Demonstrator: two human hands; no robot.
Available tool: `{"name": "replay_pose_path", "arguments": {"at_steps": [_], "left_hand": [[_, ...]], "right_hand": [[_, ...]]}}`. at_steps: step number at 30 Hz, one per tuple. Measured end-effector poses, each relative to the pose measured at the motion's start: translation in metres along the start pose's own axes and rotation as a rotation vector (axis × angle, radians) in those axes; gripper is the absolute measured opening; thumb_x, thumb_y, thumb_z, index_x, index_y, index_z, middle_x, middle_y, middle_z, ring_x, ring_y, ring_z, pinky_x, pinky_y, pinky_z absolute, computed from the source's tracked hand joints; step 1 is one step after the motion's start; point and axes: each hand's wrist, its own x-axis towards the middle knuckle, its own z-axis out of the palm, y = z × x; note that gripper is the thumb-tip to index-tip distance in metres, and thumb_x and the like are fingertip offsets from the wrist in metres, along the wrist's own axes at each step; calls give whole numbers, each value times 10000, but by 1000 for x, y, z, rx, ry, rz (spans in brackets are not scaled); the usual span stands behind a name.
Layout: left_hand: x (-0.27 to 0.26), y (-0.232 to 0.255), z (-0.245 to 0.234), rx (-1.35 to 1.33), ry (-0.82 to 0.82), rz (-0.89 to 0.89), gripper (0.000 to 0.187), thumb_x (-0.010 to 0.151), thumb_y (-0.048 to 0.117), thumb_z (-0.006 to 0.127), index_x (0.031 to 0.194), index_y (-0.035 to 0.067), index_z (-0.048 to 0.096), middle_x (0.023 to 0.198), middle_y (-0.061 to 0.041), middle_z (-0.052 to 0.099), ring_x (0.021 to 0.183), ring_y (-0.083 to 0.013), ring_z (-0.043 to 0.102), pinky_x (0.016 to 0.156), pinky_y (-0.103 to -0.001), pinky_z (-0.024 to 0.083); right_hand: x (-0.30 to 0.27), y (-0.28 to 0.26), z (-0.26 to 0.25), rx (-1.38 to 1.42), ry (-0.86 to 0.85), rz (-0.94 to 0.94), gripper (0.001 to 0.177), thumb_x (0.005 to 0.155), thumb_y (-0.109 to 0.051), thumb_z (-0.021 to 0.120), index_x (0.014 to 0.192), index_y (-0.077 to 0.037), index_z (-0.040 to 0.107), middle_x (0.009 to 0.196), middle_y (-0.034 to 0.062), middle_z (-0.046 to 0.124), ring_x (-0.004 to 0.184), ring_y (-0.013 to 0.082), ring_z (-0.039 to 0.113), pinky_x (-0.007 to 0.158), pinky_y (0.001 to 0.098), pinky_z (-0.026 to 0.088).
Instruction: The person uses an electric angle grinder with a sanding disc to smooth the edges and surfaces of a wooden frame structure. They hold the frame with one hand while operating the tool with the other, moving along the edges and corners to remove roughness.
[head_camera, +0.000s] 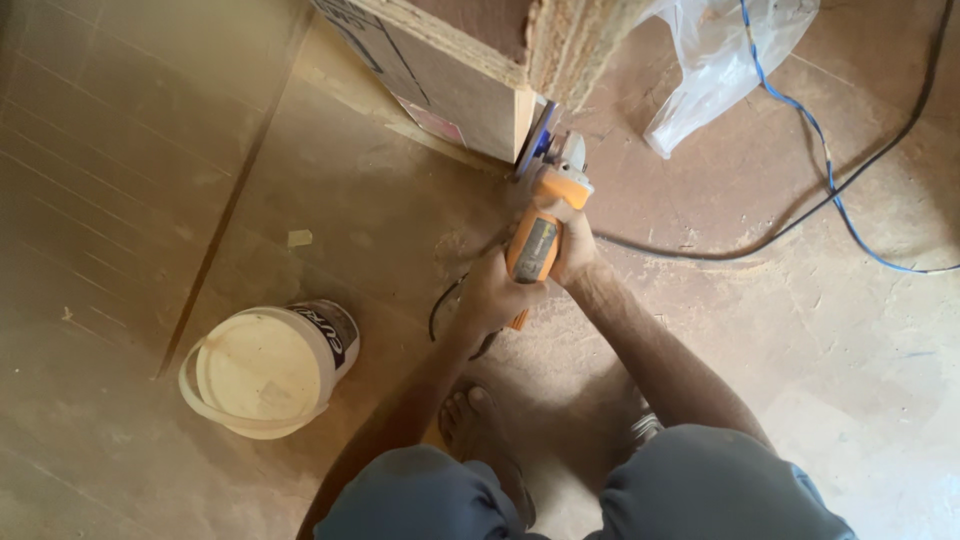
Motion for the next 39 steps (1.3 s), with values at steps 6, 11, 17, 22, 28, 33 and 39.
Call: {"name": "replay_pose_path", "arguments": {"at_steps": [6,11,17,22,28,33,39], "left_hand": [[0,11,0,-140,-16,34,491,678,171,763,1138,38,657,896,-73,703,775,-155,694,709,-335,575],[-12,24,2,-2,3,-119,360,684,147,791,1004,15,693,808,-58,704,723,-140,689,669,-325,565],[-10,26,3,-160,-19,-94,301,727,113,781,991,1,690,824,-38,687,728,-123,655,651,-315,554],[-5,23,7,-189,-11,33,385,724,100,778,1086,21,677,894,-28,692,795,-97,671,719,-279,563],[-4,17,7,-313,-74,-56,379,740,97,765,1096,11,669,914,-37,681,799,-109,665,717,-304,568],[-26,22,1,-181,-7,-121,417,690,68,749,1096,23,669,916,-34,680,812,-111,669,717,-308,564],[-11,28,1,-102,9,-85,394,712,109,769,1086,20,683,909,-62,701,808,-135,674,724,-307,566]], "right_hand": [[-11,-2,11,-58,-85,-89,432,797,-259,729,1160,-75,585,972,131,690,841,280,713,766,460,633],[-27,0,20,-6,-59,-66,404,848,-227,764,1172,-78,575,970,98,667,842,245,691,770,432,616],[-26,-12,32,-85,-86,-100,419,834,-227,765,1183,-76,588,980,86,665,862,221,691,779,400,613],[-13,-12,17,-77,-106,-114,434,843,-240,761,1204,-74,586,1006,79,663,884,215,691,795,394,615],[-8,-9,14,-96,-49,-100,418,816,-235,738,1176,-88,587,980,96,681,844,240,704,763,416,633],[-28,8,16,-34,-45,-65,364,899,-217,745,1188,-68,581,970,99,662,834,240,689,762,418,619],[-22,-8,26,-88,-79,-99,387,833,-246,718,1159,-83,588,951,104,685,822,249,707,728,432,630]]}}
